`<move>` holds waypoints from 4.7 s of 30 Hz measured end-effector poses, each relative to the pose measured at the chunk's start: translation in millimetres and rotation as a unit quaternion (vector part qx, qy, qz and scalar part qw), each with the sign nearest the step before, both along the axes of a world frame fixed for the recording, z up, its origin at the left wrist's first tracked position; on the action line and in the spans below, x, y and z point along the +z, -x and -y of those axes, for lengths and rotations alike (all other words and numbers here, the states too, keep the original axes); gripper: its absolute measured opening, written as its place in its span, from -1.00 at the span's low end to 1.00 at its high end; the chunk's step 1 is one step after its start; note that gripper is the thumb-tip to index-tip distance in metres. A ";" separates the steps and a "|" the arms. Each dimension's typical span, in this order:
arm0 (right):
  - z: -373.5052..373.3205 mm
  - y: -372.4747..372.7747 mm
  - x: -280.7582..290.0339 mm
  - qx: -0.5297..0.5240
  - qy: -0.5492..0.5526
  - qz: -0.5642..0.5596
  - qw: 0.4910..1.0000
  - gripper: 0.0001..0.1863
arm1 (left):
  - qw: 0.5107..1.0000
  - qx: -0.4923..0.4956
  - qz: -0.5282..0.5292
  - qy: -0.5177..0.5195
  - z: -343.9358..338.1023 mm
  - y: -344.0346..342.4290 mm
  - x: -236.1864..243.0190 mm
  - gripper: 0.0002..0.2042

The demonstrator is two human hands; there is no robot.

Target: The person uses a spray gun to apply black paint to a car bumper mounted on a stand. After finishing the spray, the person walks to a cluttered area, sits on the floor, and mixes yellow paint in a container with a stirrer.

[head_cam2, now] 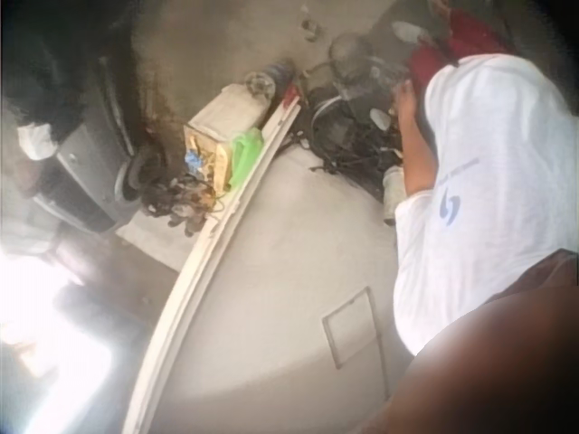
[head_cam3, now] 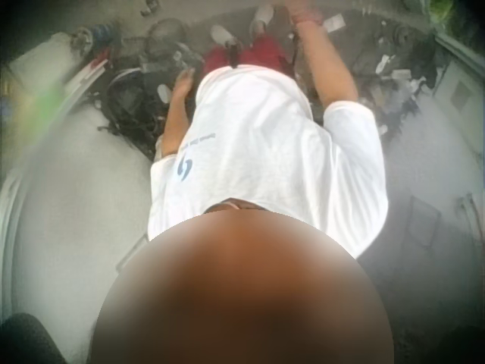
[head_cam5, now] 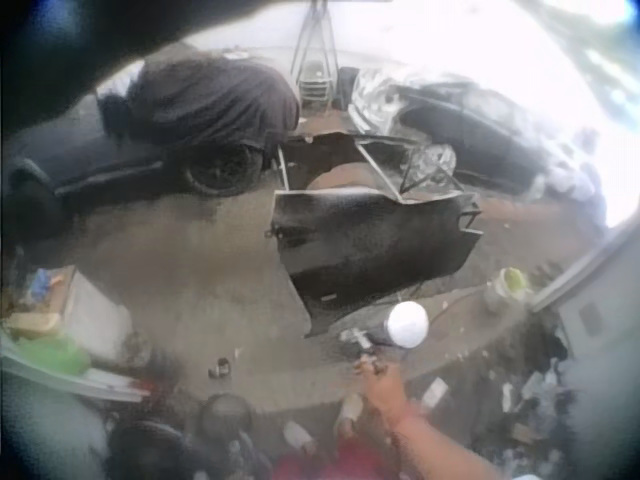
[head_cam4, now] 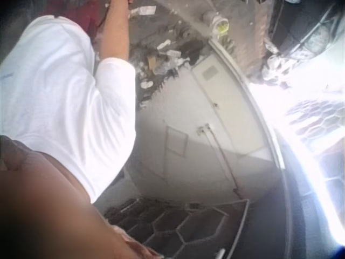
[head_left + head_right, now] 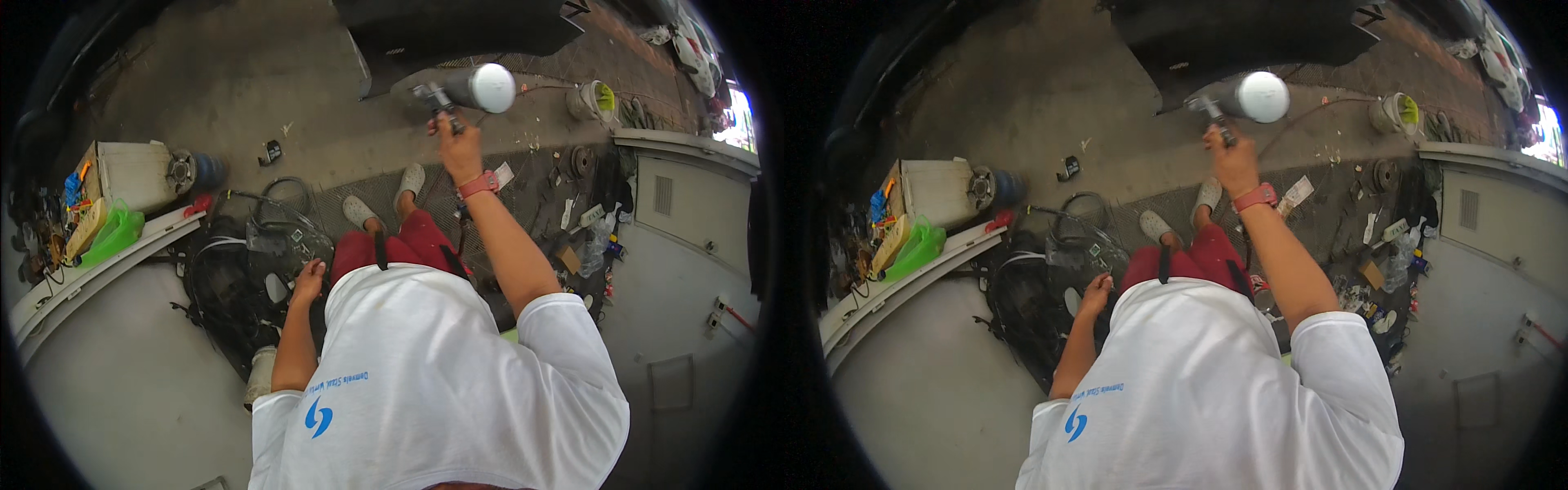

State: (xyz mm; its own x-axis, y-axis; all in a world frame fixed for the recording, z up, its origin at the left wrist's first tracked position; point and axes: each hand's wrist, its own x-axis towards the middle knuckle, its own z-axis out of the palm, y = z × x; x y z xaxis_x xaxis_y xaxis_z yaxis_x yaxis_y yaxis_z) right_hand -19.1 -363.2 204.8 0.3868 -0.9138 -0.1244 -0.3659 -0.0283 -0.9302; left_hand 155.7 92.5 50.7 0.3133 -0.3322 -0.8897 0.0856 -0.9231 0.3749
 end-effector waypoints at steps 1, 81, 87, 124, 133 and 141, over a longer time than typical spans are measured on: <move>4.5 8.1 -4.7 -0.027 0.038 -0.021 0.999 -0.62 | 0.999 -0.021 -0.029 -0.001 5.4 7.2 5.1 -0.38; 61.4 9.8 -481.1 0.062 0.160 -0.129 0.977 -0.50 | 0.897 -0.397 0.106 -0.163 99.9 236.0 -175.5 -0.18; 71.4 20.6 -518.7 0.030 0.214 -0.207 0.954 -0.62 | 0.901 -0.392 0.096 -0.161 99.8 237.9 -179.0 -0.19; 298.6 173.7 -422.6 0.403 0.308 0.027 0.862 -0.62 | 0.886 -0.394 0.116 -0.214 229.3 317.7 -173.8 -0.18; 340.2 236.2 -352.7 0.304 0.007 0.085 0.949 -0.38 | 0.911 -0.369 0.087 -0.164 242.5 376.9 -170.9 -0.18; 361.6 273.2 -257.5 0.238 -0.182 -0.133 0.945 -0.41 | 0.916 -0.365 0.054 -0.156 267.6 375.8 -152.6 -0.24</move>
State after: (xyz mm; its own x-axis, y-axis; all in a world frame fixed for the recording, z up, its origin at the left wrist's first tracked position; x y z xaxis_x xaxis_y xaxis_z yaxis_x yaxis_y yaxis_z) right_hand -292.3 -724.8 -52.7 0.6545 -0.5219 -0.5470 -0.6138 0.0555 -0.7875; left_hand -220.1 -175.1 -101.9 0.2000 -0.2238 -0.9539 -0.6193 -0.7833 0.0540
